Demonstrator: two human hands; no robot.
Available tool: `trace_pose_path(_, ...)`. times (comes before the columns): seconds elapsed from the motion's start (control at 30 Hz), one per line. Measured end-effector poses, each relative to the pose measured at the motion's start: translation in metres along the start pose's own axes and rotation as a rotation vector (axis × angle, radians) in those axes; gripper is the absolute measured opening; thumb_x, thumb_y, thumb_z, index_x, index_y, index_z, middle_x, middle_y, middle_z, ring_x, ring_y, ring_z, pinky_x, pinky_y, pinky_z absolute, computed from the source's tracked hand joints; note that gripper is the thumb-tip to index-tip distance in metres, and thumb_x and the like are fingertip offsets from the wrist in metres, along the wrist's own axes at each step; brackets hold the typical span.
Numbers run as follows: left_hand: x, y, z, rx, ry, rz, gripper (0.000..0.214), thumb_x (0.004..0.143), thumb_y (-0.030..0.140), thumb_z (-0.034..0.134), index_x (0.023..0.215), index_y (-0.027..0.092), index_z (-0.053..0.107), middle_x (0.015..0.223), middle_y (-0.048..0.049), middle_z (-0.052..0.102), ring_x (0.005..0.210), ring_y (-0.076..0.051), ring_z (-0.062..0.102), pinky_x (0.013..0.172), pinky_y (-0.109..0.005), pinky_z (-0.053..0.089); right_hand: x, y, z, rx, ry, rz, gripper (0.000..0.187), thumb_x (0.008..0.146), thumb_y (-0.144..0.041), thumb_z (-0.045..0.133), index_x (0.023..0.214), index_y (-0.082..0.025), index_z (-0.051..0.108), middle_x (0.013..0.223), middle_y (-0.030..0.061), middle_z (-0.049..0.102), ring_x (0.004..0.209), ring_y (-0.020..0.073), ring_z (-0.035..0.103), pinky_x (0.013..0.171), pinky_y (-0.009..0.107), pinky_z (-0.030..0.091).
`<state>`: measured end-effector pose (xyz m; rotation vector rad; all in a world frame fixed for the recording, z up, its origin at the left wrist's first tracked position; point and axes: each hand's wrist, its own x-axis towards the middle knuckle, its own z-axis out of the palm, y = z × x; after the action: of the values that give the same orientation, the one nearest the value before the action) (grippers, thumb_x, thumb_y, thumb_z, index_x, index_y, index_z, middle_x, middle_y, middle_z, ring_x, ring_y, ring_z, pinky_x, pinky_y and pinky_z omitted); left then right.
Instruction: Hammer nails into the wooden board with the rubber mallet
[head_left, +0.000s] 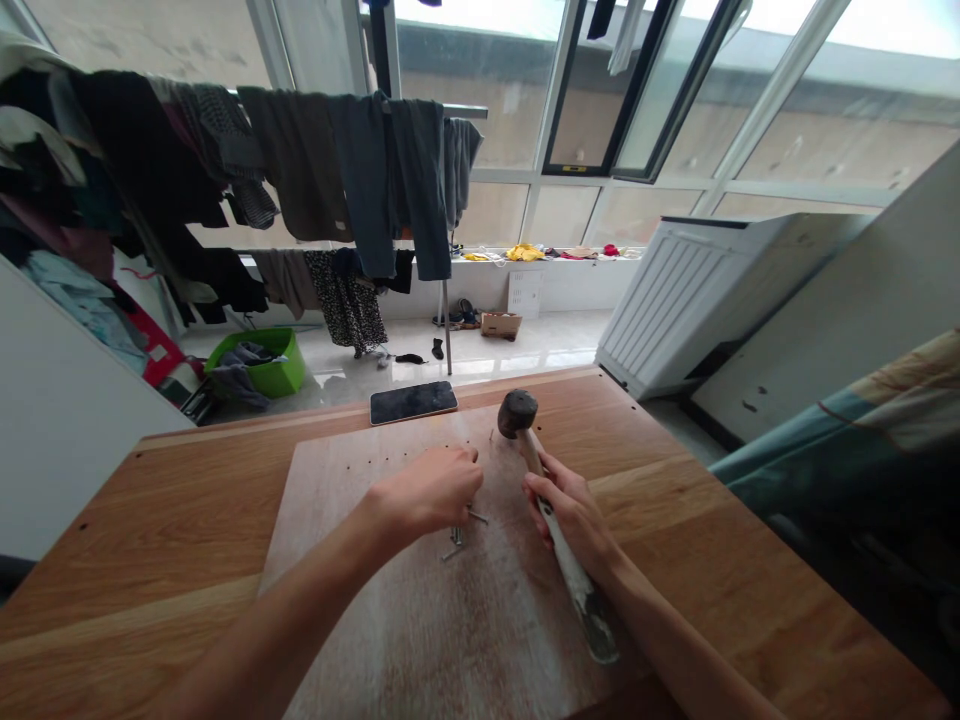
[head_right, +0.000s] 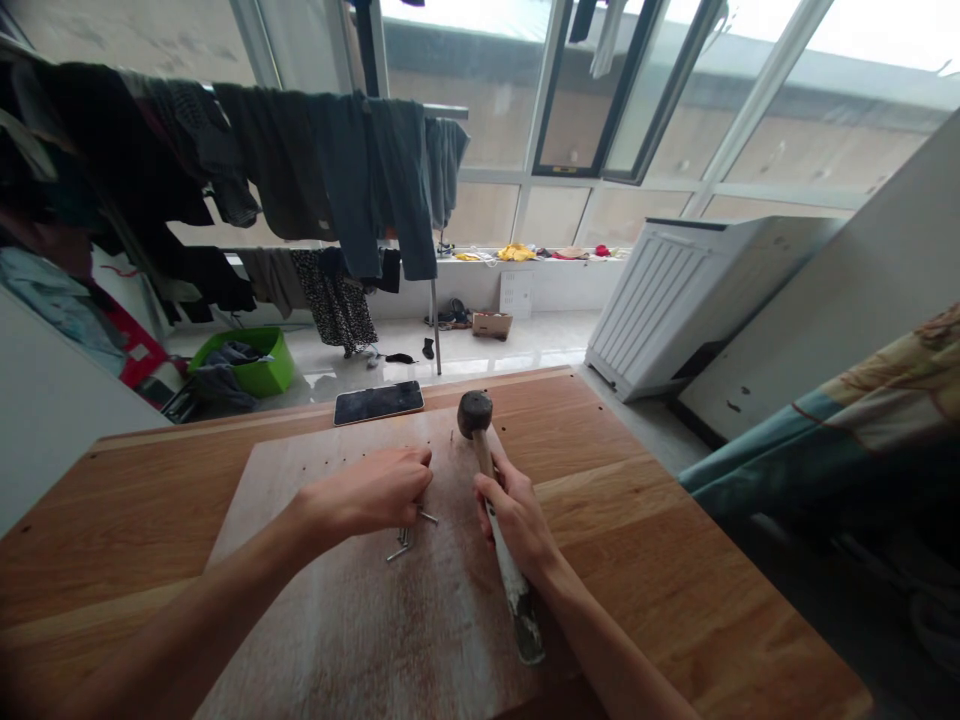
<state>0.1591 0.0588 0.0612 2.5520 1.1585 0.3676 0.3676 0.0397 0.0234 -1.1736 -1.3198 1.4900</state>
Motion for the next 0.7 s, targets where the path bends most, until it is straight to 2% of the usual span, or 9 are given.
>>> trace_pose_path(0.1, 0.006, -0.009, -0.006, -0.092, 0.032, 0.011, 0.033, 0.058, 0.000, 0.068, 0.048, 0.022, 0.045, 0.054, 0.0039, 0.047, 0.047, -0.012, 0.044, 0.047, -0.028, 0.034, 0.000, 0.000, 0.000, 0.003, 0.003, -0.003, 0.027, 0.085, -0.048, 0.062, 0.084, -0.022, 0.053, 0.049, -0.0114, 0.049, 0.032, 0.0069, 0.037, 0.030, 0.018, 0.037)
trace_pose_path(0.2, 0.014, -0.026, -0.008, -0.209, 0.090, -0.029, 0.017, 0.067, 0.006, 0.068, 0.065, 0.021, 0.062, 0.063, 0.0029, 0.061, 0.058, -0.014, 0.057, 0.054, -0.024, 0.042, 0.000, -0.002, 0.001, 0.010, 0.010, 0.005, 0.024, 0.085, -0.046, 0.062, 0.087, -0.023, 0.055, 0.050, -0.0113, 0.049, 0.033, 0.0071, 0.038, 0.030, 0.019, 0.038)
trace_pose_path(0.27, 0.020, -0.039, 0.000, -0.332, 0.214, -0.098, 0.014, 0.074, 0.010, 0.065, 0.083, 0.021, 0.067, 0.071, 0.0019, 0.067, 0.063, -0.014, 0.061, 0.058, -0.023, 0.046, 0.000, -0.004, 0.002, 0.008, 0.021, 0.013, 0.022, 0.084, -0.044, 0.061, 0.085, -0.023, 0.054, 0.050, -0.0109, 0.048, 0.033, 0.0073, 0.038, 0.030, 0.019, 0.037)
trace_pose_path(0.33, 0.024, -0.051, 0.012, -0.440, 0.380, -0.176, 0.021, 0.079, 0.013, 0.062, 0.098, 0.020, 0.068, 0.076, 0.0015, 0.069, 0.063, -0.012, 0.061, 0.059, -0.022, 0.049, 0.000, -0.005, 0.003, 0.002, 0.030, 0.019, 0.021, 0.084, -0.043, 0.061, 0.084, -0.023, 0.055, 0.049, -0.0105, 0.048, 0.033, 0.0076, 0.039, 0.029, 0.019, 0.036)
trace_pose_path(0.43, 0.027, -0.060, 0.031, -0.507, 0.540, -0.232, 0.018, 0.084, 0.018, 0.061, 0.100, 0.019, 0.069, 0.078, 0.0011, 0.070, 0.062, -0.010, 0.060, 0.059, -0.021, 0.049, -0.001, -0.006, 0.003, -0.005, 0.034, 0.027, 0.020, 0.084, -0.042, 0.060, 0.086, -0.023, 0.056, 0.047, -0.0103, 0.048, 0.033, 0.0079, 0.038, 0.030, 0.019, 0.035)
trace_pose_path(0.53, 0.026, -0.062, 0.039, -0.512, 0.546, -0.216, 0.012, 0.086, 0.020, 0.062, 0.093, 0.019, 0.071, 0.078, 0.0006, 0.070, 0.064, -0.011, 0.061, 0.061, -0.021, 0.049, -0.001, -0.006, 0.003, -0.015, 0.034, 0.021, 0.020, 0.084, -0.042, 0.060, 0.084, -0.023, 0.055, 0.046, -0.0103, 0.048, 0.033, 0.0078, 0.038, 0.030, 0.019, 0.035)
trace_pose_path(0.7, 0.023, -0.061, 0.041, -0.479, 0.515, -0.188, 0.010, 0.085, 0.016, 0.060, 0.091, 0.019, 0.068, 0.080, 0.0011, 0.070, 0.064, -0.010, 0.060, 0.063, -0.021, 0.050, -0.003, -0.008, 0.002, -0.017, 0.020, 0.018, 0.022, 0.085, -0.043, 0.061, 0.084, -0.023, 0.054, 0.045, -0.0108, 0.047, 0.032, 0.0072, 0.035, 0.031, 0.018, 0.035)
